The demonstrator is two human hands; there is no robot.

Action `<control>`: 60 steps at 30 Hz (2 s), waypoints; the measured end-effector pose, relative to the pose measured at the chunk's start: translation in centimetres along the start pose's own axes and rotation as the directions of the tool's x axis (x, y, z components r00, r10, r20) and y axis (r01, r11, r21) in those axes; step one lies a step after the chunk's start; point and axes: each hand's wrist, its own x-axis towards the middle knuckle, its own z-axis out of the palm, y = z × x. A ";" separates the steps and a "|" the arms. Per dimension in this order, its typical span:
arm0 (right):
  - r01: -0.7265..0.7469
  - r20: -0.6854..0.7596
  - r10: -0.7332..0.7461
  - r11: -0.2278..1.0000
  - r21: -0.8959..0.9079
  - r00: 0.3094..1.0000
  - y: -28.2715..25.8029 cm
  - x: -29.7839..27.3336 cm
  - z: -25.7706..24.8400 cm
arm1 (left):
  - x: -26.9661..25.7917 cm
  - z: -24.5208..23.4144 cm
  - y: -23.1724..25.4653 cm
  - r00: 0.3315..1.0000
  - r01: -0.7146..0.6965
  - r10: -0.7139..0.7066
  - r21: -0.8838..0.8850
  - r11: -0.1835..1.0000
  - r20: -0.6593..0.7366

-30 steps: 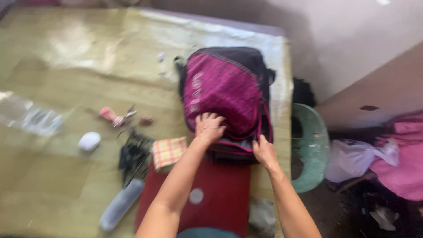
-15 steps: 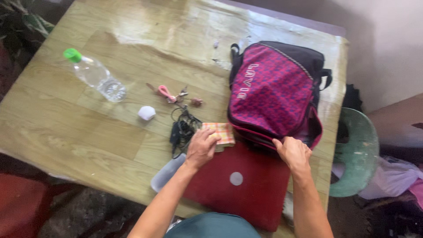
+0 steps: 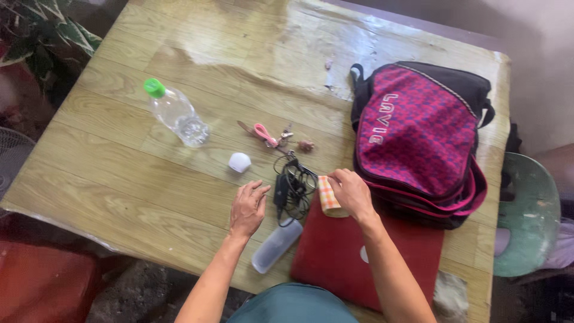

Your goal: The person packs a pink backpack with daily essentials on a wooden table. They place a purple cap, a black pouch, a blue power bank, a water bottle, a small cloth, and a power adapter with cable into the bag, then zip it closed.

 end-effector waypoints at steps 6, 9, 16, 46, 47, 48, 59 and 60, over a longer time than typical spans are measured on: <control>0.041 0.026 -0.041 0.999 0.008 0.999 -1.8 4.6 4.9 | 1.8 -1.4 -5.6 1.000 0.018 -0.018 0.008 1.000 -0.004; 0.063 0.078 -0.064 0.998 0.007 0.995 -2.3 6.6 7.1 | 3.1 -1.4 -8.1 0.998 0.067 -0.068 0.022 0.997 0.008; 0.056 0.218 -0.019 0.984 -0.167 0.976 -2.7 7.7 9.2 | 5.2 0.9 -11.9 0.984 0.141 -0.154 0.135 0.981 0.090; -0.348 -0.613 0.362 0.926 0.148 0.702 2.4 -0.8 -3.8 | 5.4 13.5 3.5 0.836 -0.492 0.432 0.114 0.863 0.338; -0.330 -0.615 0.360 0.929 0.167 0.702 2.1 0.0 -4.0 | 5.6 13.6 2.5 0.821 -0.528 0.451 0.167 0.832 0.349; -0.310 -0.616 0.357 0.932 0.186 0.702 1.9 1.0 -3.9 | 6.0 13.6 1.4 0.807 -0.562 0.468 0.222 0.797 0.361; -0.161 -0.374 0.090 0.973 -0.164 0.923 1.8 10.4 7.0 | 12.6 6.6 -11.0 0.823 -0.566 0.451 0.429 0.705 0.345; -0.121 -0.399 0.021 0.966 -0.228 0.917 1.2 10.3 7.9 | 13.1 5.7 -11.6 0.835 -0.549 0.424 0.466 0.694 0.351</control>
